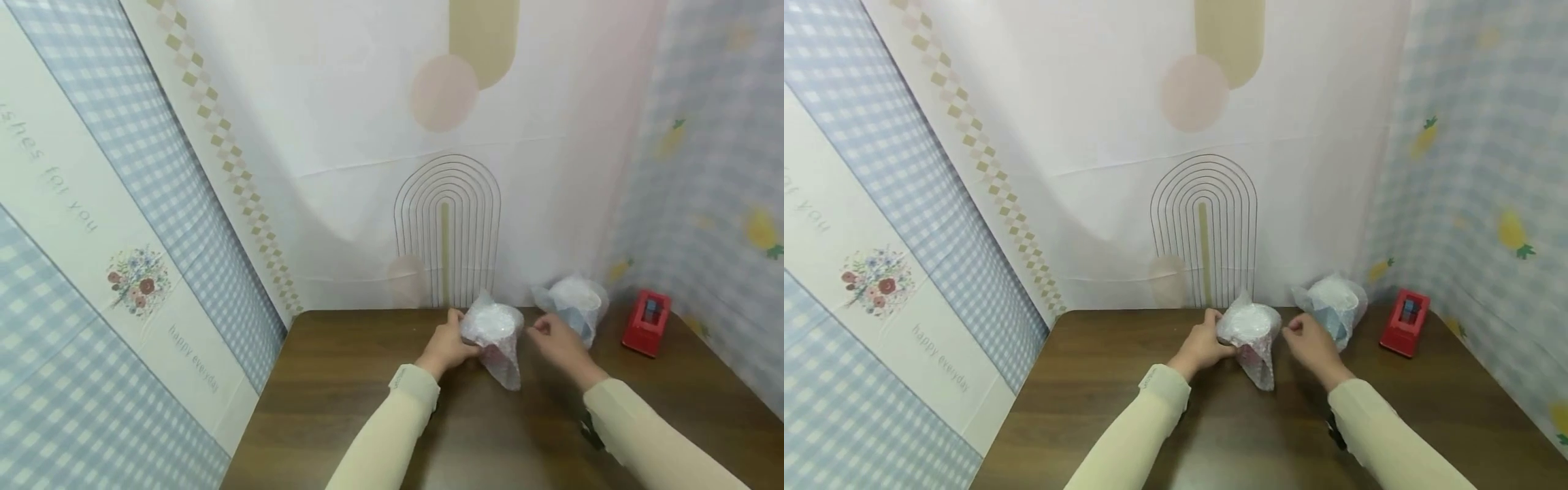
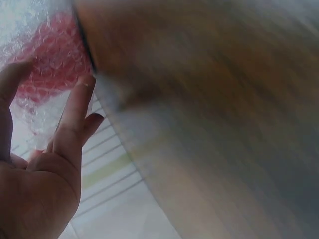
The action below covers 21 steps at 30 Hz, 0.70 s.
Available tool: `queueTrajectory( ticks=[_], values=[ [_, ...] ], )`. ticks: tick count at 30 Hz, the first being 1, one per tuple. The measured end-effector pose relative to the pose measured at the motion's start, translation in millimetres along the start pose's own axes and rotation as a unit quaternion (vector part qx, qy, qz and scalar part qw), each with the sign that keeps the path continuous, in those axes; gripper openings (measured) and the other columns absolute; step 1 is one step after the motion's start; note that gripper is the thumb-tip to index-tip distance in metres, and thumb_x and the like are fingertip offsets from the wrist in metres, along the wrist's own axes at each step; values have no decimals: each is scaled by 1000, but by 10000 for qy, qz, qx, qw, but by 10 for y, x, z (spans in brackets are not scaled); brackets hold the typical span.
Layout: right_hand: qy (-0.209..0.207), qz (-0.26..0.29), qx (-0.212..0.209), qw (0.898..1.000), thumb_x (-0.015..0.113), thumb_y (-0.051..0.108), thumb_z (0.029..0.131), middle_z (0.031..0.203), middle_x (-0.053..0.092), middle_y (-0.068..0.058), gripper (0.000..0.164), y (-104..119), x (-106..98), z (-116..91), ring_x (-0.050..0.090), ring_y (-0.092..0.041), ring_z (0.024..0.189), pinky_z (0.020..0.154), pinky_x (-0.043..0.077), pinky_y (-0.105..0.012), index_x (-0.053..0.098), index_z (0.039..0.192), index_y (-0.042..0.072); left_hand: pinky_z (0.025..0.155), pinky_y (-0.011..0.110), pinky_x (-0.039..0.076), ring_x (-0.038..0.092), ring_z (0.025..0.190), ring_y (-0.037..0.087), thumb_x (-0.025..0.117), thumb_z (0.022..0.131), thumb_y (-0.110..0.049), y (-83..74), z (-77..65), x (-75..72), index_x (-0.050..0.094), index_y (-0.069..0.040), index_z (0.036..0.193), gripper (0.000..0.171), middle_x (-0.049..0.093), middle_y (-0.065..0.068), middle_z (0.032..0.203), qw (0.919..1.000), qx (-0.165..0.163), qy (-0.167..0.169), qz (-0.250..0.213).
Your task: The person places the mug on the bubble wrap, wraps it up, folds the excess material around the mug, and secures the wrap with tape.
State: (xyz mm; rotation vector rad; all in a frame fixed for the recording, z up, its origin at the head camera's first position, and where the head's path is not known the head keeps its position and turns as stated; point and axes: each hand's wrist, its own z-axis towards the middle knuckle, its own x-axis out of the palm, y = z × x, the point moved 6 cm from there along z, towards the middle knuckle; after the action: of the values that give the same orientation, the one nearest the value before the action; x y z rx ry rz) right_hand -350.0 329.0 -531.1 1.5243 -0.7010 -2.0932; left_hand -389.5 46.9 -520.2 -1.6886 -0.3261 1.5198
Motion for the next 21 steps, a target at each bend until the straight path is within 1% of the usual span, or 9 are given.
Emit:
queueTrajectory(
  ticks=[2, 5, 7, 9, 12, 14, 16, 19, 21],
  values=[
    [130, -222, -24, 9997, 71, 37, 108, 111, 79, -18, 29, -146, -32, -75, 71, -26, 96, 78, 55, -38, 71, 115, 8, 100, 39, 65, 79, 122, 30, 97, 92, -36, -12, 21, 48, 47, -17, 151, 80, 79, 20, 134, 9999, -93, -53, -7],
    [328, -372, 102, 9987, 72, 29, 106, 105, 78, -18, 23, -163, -134, -198, 70, -25, 91, 75, 54, -37, 72, 110, 6, 100, 38, 65, 79, 122, 30, 97, 92, -37, -56, 70, 102, 47, -18, 152, 81, 79, 20, 134, 9996, -205, -166, -27],
    [618, -332, 147, 9974, 73, 26, 105, 103, 76, -19, 23, -89, -191, -319, 69, -28, 91, 77, 55, -41, 73, 109, 3, 100, 38, 65, 79, 121, 29, 98, 91, -37, -77, 84, 149, 47, -19, 151, 80, 80, 20, 132, 9993, -275, -248, 8],
    [759, -236, 114, 9968, 74, 24, 103, 95, 72, -14, 19, -58, -218, -453, 65, -23, 85, 73, 51, -38, 73, 103, 4, 98, 37, 66, 80, 118, 29, 98, 91, -38, -101, 91, 210, 48, -19, 149, 79, 81, 20, 129, 9991, -298, -296, 54],
    [1107, -215, -110, 9936, 76, 25, 102, 90, 70, -9, 20, -24, -203, -592, 63, -18, 81, 70, 50, -34, 72, 99, 5, 95, 39, 66, 81, 115, 31, 99, 90, -38, -134, 99, 275, 48, -18, 147, 79, 81, 22, 124, 9988, -304, -385, 87],
    [1250, -270, -111, 9917, 76, 24, 101, 88, 70, -5, 19, 12, -184, -644, 62, -14, 79, 69, 49, -32, 73, 97, 6, 93, 38, 66, 81, 113, 31, 98, 90, -38, -146, 109, 302, 48, -19, 146, 78, 82, 22, 122, 9984, -357, -429, 87],
    [1497, -316, -10, 9882, 75, 23, 101, 92, 74, -8, 20, 105, -187, -668, 65, -18, 84, 74, 54, -36, 73, 100, 3, 93, 38, 66, 81, 112, 30, 98, 91, -37, -161, 134, 304, 48, -19, 146, 77, 82, 22, 120, 9979, -395, -504, 56],
    [1508, -525, 158, 9870, 75, 21, 102, 96, 76, -9, 19, 261, -229, -673, 67, -19, 89, 79, 56, -40, 75, 102, 3, 92, 37, 66, 82, 110, 29, 98, 91, -37, -198, 199, 292, 49, -18, 146, 76, 83, 21, 118, 9973, -405, -606, 68],
    [1501, -610, 141, 9867, 74, 20, 103, 96, 76, -9, 18, 334, -255, -664, 67, -18, 89, 79, 56, -40, 74, 102, 2, 92, 37, 67, 82, 110, 30, 97, 92, -37, -235, 253, 277, 48, -17, 148, 77, 83, 21, 118, 9970, -387, -653, 141]
  ],
)
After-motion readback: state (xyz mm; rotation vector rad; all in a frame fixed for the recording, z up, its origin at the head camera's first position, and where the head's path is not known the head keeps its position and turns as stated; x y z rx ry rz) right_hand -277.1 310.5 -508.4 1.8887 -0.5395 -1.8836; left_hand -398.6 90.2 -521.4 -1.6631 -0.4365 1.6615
